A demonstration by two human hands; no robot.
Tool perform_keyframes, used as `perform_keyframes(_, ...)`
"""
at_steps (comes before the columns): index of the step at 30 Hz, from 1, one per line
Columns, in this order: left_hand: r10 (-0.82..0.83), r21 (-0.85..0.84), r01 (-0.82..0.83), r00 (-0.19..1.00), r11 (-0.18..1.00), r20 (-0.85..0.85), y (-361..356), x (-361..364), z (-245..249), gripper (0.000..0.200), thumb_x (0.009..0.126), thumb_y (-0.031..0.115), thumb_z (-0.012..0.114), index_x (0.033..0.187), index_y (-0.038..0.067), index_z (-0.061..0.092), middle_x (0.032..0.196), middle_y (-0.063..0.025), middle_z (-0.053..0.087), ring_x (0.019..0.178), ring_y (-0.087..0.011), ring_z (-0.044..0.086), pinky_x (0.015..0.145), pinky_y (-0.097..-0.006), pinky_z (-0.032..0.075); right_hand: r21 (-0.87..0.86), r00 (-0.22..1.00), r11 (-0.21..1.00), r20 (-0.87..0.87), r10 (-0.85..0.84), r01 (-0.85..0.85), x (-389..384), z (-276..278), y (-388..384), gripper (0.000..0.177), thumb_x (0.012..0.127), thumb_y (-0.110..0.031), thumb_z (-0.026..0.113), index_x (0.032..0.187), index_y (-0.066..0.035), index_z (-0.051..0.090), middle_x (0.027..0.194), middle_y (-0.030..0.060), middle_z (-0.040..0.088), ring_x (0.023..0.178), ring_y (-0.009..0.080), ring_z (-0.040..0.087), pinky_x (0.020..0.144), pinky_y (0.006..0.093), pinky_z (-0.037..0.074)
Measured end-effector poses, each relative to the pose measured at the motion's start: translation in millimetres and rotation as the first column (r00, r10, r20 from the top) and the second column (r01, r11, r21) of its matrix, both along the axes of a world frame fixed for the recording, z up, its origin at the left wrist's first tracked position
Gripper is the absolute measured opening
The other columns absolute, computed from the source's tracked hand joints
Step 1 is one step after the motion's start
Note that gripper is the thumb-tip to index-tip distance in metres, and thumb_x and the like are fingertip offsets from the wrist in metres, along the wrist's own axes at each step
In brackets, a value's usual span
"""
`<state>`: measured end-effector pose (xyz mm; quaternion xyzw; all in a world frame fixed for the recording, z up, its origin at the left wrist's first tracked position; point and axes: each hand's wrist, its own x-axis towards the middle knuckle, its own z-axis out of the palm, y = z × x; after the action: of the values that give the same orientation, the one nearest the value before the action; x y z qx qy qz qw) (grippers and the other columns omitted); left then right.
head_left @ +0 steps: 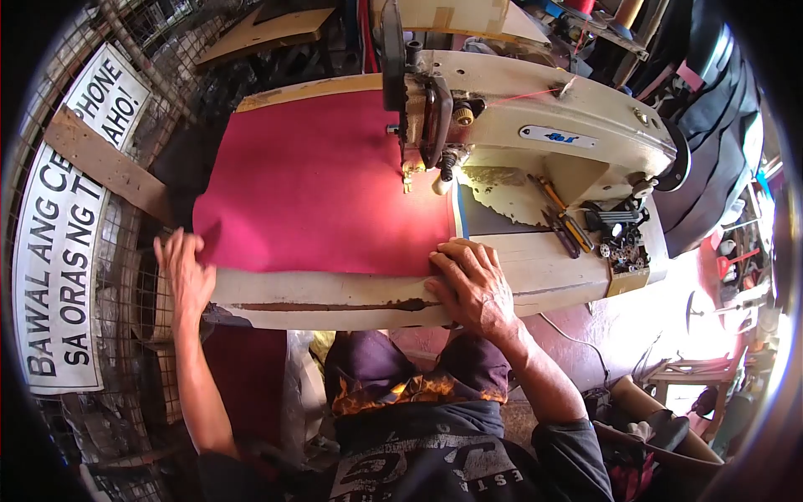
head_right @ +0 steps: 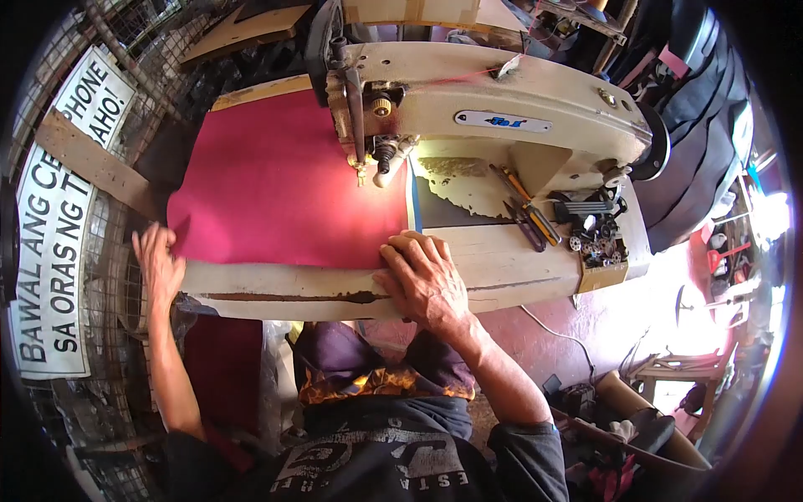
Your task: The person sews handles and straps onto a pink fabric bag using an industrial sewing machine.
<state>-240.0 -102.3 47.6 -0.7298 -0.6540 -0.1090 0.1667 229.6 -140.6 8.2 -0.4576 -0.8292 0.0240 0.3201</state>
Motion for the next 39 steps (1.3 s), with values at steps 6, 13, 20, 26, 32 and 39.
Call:
perform_keyframes(6, -0.025, -0.109, 0.052, 0.972, 0.993, 0.234, -42.9, 45.1, 4.8, 0.061, 0.077, -0.007, 0.059, 0.137, 0.007, 0.055, 0.153, -0.0116, 0.044, 0.149, -0.0348, 0.033, 0.126, -0.0584, 0.013, 0.012, 1.000, 1.000, 0.004, 0.015, -0.016, 1.5, -4.3, -0.9, 0.039, 0.086, -0.022, 0.075, 0.119, -0.004, 0.066, 0.122, 0.0118, 0.063, 0.122, 0.0331, 0.057, 0.104, 0.0478, 0.043)
perform_keyframes(13, 0.258, -0.160, -0.233, 0.953, 0.959, 0.158, 0.4, 59.4, -58.3, 0.054, 0.105, 0.040, 0.047, 0.152, 0.013, 0.047, 0.163, -0.0088, 0.037, 0.153, -0.0370, 0.025, 0.125, -0.0586, 0.012, 0.054, 1.000, 0.999, 0.018, -0.011, 0.010, 1.5, -8.2, -1.2, 0.038, 0.088, -0.023, 0.074, 0.120, -0.003, 0.067, 0.126, 0.0112, 0.066, 0.127, 0.0308, 0.057, 0.109, 0.0489, 0.040)
perform_keyframes(20, 0.238, -0.130, -0.216, 0.954, 0.968, 0.181, 0.3, 55.4, -62.9, 0.054, 0.105, 0.041, 0.047, 0.153, 0.014, 0.047, 0.163, -0.0078, 0.037, 0.154, -0.0360, 0.024, 0.126, -0.0573, 0.012, 0.049, 0.999, 0.998, 0.030, -0.031, 0.030, -0.8, -9.0, -1.1, 0.040, 0.088, -0.024, 0.075, 0.121, -0.003, 0.067, 0.127, 0.0102, 0.066, 0.127, 0.0309, 0.057, 0.110, 0.0493, 0.039)
perform_keyframes(26, 0.243, -0.119, -0.223, 0.948, 0.968, 0.206, -1.2, 58.4, -61.6, 0.054, 0.105, 0.041, 0.049, 0.152, 0.016, 0.048, 0.163, -0.0070, 0.037, 0.154, -0.0340, 0.025, 0.126, -0.0556, 0.013, 0.020, 0.999, 0.999, 0.025, -0.033, 0.033, -0.7, -8.1, -1.1, 0.043, 0.086, -0.023, 0.076, 0.124, -0.005, 0.067, 0.129, 0.0102, 0.065, 0.128, 0.0311, 0.056, 0.112, 0.0493, 0.038)
perform_keyframes(32, 0.259, -0.120, -0.237, 0.940, 0.964, 0.224, -2.8, 61.4, -58.5, 0.054, 0.104, 0.038, 0.052, 0.152, 0.014, 0.048, 0.162, -0.0082, 0.038, 0.154, -0.0324, 0.024, 0.127, -0.0545, 0.011, 0.002, 0.995, 1.000, -0.097, -0.006, 0.006, 8.3, -4.5, -2.8, 0.035, 0.088, -0.017, 0.074, 0.119, -0.003, 0.068, 0.126, 0.0126, 0.065, 0.126, 0.0337, 0.057, 0.107, 0.0492, 0.043)
perform_keyframes(39, -0.347, 0.247, 0.253, 0.786, 0.936, 0.512, -65.7, 127.3, -52.0, 0.030, 0.093, 0.004, 0.059, 0.122, 0.002, 0.065, 0.114, -0.0195, 0.066, 0.108, -0.0340, 0.065, 0.089, -0.0460, 0.054, -0.154, 0.978, 0.968, 0.032, 0.204, -0.197, 47.7, 25.6, -40.2, 0.039, 0.083, -0.013, 0.074, 0.122, -0.010, 0.068, 0.133, 0.0110, 0.062, 0.129, 0.0336, 0.055, 0.104, 0.0462, 0.047)
